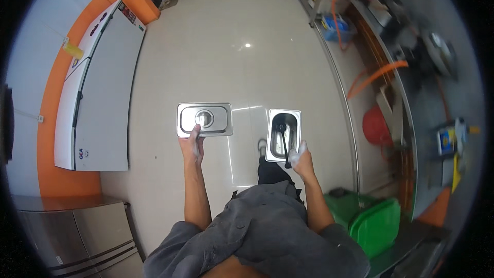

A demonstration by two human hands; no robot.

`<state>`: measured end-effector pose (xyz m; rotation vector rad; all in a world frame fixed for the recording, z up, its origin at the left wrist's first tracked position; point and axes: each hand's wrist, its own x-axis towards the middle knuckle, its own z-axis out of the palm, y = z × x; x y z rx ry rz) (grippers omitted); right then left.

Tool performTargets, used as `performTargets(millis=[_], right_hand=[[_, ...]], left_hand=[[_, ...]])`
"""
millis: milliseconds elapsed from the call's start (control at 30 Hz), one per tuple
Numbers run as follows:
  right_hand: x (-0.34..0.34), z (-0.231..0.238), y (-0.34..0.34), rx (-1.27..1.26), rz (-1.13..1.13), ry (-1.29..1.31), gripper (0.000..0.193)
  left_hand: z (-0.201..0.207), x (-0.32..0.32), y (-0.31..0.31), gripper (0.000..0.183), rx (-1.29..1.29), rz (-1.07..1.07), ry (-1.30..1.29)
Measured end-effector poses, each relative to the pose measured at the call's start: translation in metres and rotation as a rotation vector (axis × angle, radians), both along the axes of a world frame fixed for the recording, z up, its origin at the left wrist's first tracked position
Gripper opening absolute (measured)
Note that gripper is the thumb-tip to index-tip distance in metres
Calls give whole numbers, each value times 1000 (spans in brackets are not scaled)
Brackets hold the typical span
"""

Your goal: The person washes metal woks and lids in a large industrial sink by scrubbing them with a sponge and soapy water, then rinsing them with a spray nozzle and placing them on a rack to the side.

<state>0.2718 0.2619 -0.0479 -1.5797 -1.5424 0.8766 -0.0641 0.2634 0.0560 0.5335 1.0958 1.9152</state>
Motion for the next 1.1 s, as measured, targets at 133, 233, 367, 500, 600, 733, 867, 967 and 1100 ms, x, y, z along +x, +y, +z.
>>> performTargets(millis=[133,233,367,500,600,733,867,967,1100], right_hand=[[-43,7,99,-209,55,29,29],[-80,15,260,-250,137,10,31],[-148,-30,456,-113,230,-55,34],[-234,-10,639,-291,225,-129,38],[-250,42,714,-412,92,-115,45],[-261,39,851,-333,-53,25,42],[-290,33,1039,-476,-1,-85,36],[-337,-4,1187,-298,5,-218,37],[-404,72,1386,-448,222,-102,34]], left_hand=[[-38,-48,73,35,-211,44,72],[-37,-99,180,32,-344,16,323],[-58,-165,312,28,-433,387,272],[-81,-253,490,28,-413,412,618],[-73,-279,639,25,-572,153,885],[-68,-297,889,16,-381,-35,909],[-11,-285,1095,22,-146,6,998],[-2,-320,1215,28,-267,95,991],[15,-408,1327,25,-486,285,1073]])
